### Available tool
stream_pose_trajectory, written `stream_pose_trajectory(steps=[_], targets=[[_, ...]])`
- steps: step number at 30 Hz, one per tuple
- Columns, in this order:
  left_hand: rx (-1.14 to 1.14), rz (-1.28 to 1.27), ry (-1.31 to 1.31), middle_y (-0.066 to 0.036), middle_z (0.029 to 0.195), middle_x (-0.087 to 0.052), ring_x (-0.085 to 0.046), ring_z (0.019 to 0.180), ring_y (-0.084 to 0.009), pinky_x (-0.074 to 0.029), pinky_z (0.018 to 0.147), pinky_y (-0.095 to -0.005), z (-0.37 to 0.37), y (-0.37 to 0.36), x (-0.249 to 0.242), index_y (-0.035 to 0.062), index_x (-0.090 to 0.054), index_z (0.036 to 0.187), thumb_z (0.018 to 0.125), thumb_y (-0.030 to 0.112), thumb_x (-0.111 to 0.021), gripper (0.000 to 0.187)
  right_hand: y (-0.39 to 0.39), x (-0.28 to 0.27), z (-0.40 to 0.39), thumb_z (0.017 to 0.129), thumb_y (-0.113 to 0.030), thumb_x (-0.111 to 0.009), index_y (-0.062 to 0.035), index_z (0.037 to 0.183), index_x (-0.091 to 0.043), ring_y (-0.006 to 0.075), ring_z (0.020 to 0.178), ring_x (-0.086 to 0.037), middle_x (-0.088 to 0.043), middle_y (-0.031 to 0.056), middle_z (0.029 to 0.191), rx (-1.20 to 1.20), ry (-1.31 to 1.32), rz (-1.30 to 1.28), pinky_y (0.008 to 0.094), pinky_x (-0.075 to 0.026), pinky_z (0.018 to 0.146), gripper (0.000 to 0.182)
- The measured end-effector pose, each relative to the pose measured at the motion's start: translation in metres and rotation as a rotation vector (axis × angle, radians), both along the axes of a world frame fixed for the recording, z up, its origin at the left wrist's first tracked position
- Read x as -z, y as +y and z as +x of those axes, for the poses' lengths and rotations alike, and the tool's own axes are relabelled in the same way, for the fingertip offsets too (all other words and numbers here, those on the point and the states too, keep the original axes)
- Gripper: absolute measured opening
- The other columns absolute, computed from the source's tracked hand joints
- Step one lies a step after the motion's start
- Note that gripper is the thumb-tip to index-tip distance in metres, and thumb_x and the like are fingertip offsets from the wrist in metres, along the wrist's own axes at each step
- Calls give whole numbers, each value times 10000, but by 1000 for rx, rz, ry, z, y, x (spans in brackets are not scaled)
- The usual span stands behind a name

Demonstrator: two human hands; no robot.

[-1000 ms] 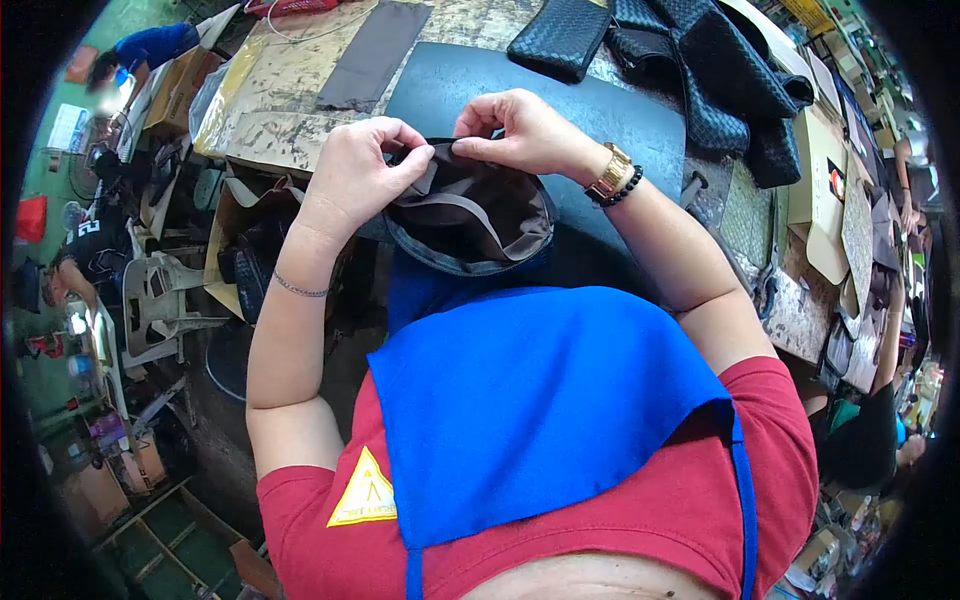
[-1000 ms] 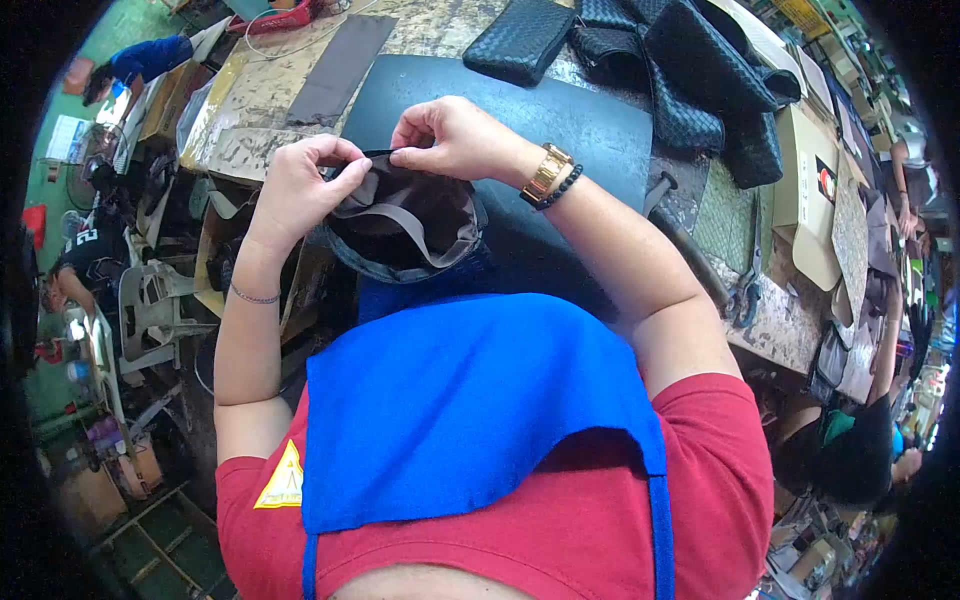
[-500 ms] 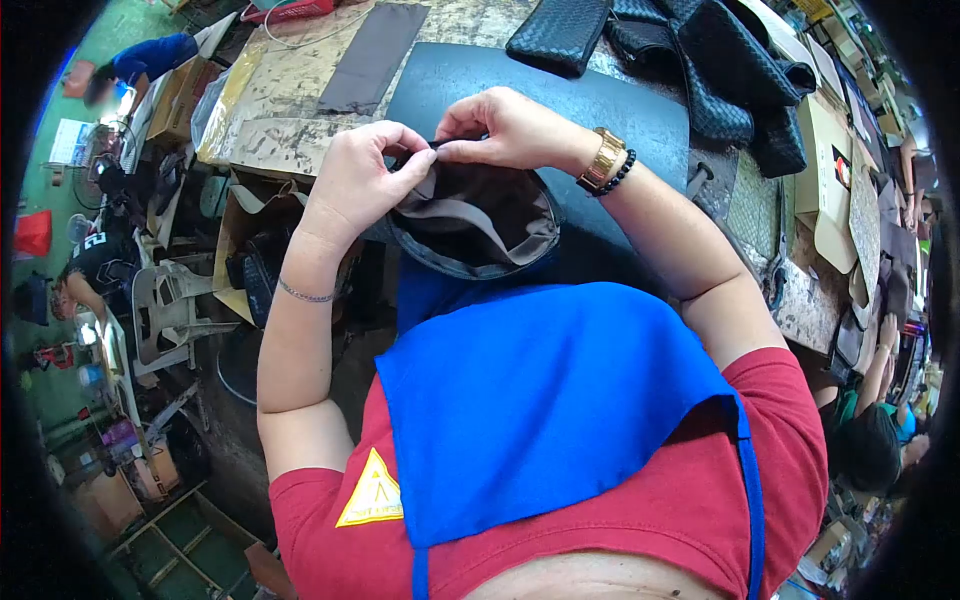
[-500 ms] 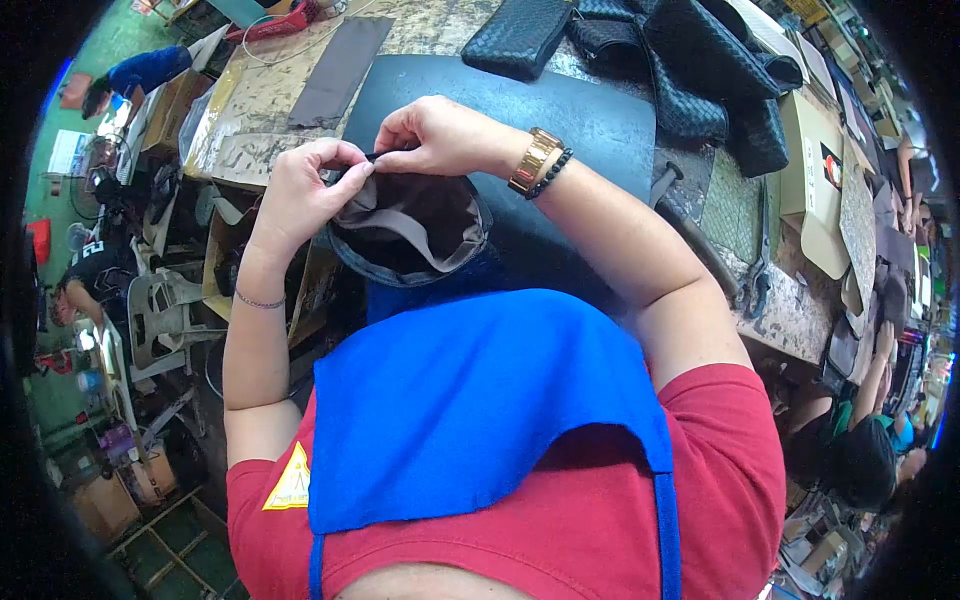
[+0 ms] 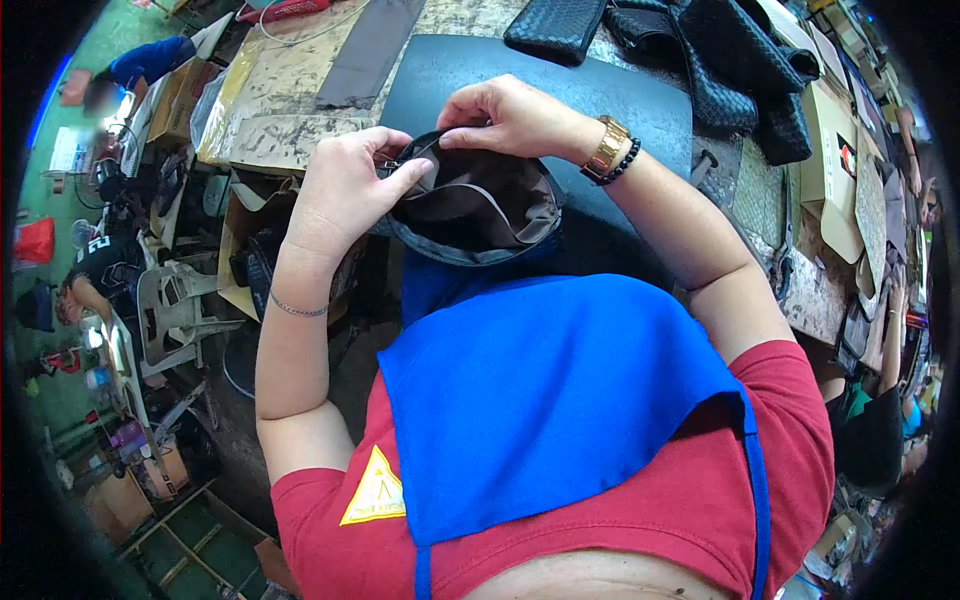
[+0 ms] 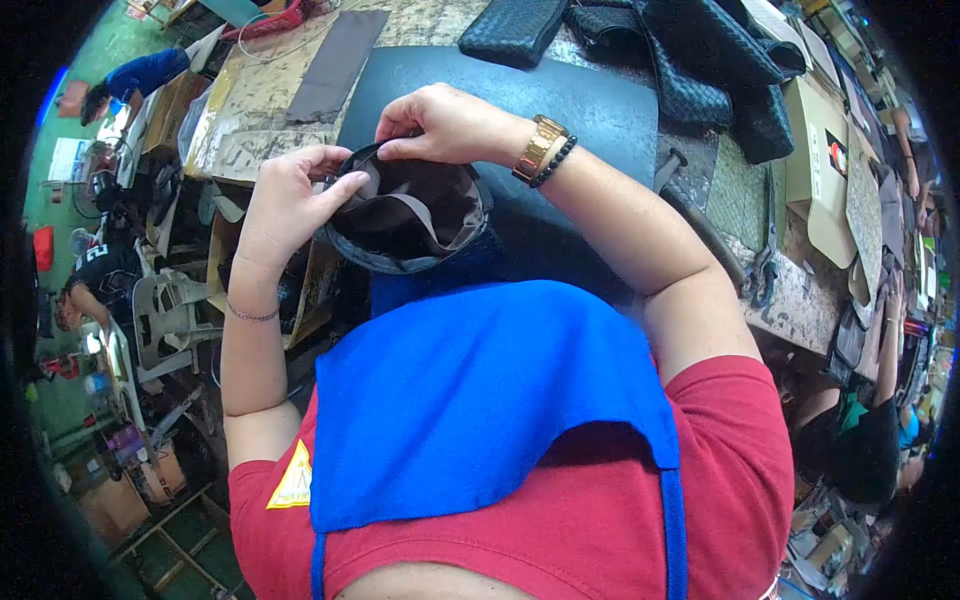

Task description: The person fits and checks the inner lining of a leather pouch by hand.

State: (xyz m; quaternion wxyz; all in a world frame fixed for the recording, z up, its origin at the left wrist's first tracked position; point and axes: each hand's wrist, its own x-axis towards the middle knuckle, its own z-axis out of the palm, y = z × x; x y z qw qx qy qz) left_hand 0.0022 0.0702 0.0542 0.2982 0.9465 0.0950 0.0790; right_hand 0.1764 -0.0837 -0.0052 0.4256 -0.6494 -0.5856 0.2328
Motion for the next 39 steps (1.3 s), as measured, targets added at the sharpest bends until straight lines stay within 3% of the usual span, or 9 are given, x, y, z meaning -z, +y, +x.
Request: stream_pose_trajectory(steps=[8,11,15,19,20,23,28,34,39], targets=[[-55,-425,56,-43,757,-702,-603,673,-61,-486,615,-221,-5,20,10,-50,-726,980,879,153,-706,228,-6,-13,-13,859,-199,-695,-78,961,-679,298,769,-686,-700,127,815,31,-210,148,366,-545,721,158],[-88,-420,-23,-17,746,-688,-577,656,-48,-466,600,-213,-1,21,12,-45,-730,968,899,139,-679,204,-8,-20,-16,841,-193,-694,-108,977,-673,307,793,-670,-685,112,844,99,-316,206,393,-536,724,161],[-135,-269,-34,-33,716,-691,-598,665,-52,-484,606,-234,13,15,16,-23,-739,962,892,139,-675,188,-5,-20,-12,855,-189,-682,-123,1006,-674,296,878,-658,-668,98,948,122,-480,292,393,-526,760,165],[-54,-160,-172,-55,892,-715,-654,718,-123,-505,620,-264,17,0,15,23,-711,1015,874,85,-643,168,-10,-20,-9,886,-186,-672,-95,1031,-675,288,899,-662,-675,98,996,116,-475,221,365,-528,762,171],[21,-12,-300,-37,952,-678,-647,809,-184,-498,738,-312,20,2,20,73,-701,994,845,74,-643,160,-11,-19,-8,890,-199,-674,-88,1031,-674,288,884,-668,-682,102,978,121,-456,225,365,-529,754,180],[169,535,-381,-22,917,-644,-611,863,-214,-438,847,-366,17,-5,12,109,-705,938,824,105,-659,123,-25,-23,-3,901,-249,-674,-57,1026,-669,282,838,-684,-702,124,911,230,-217,11,359,-532,729,229],[142,674,-370,-2,904,-632,-581,893,-204,-374,838,-372,12,-17,5,150,-705,868,796,244,-739,123,-51,-25,-7,963,-357,-608,-1,996,-700,130,708,-607,-677,90,750,217,-51,-245,319,-503,675,369],[112,674,-324,13,850,-632,-595,896,-203,-358,900,-398,11,-24,9,136,-642,853,850,210,-694,91,-53,-33,-13,984,-360,-580,9,971,-699,104,650,-541,-641,67,699,255,103,-311,311,-485,631,388],[218,545,-348,27,844,-660,-618,1029,-175,-206,1100,-576,2,-18,15,152,-635,878,869,184,-673,50,-44,-16,-5,971,-323,-592,3,966,-695,145,633,-577,-663,103,715,344,-62,-121,324,-489,627,342]])
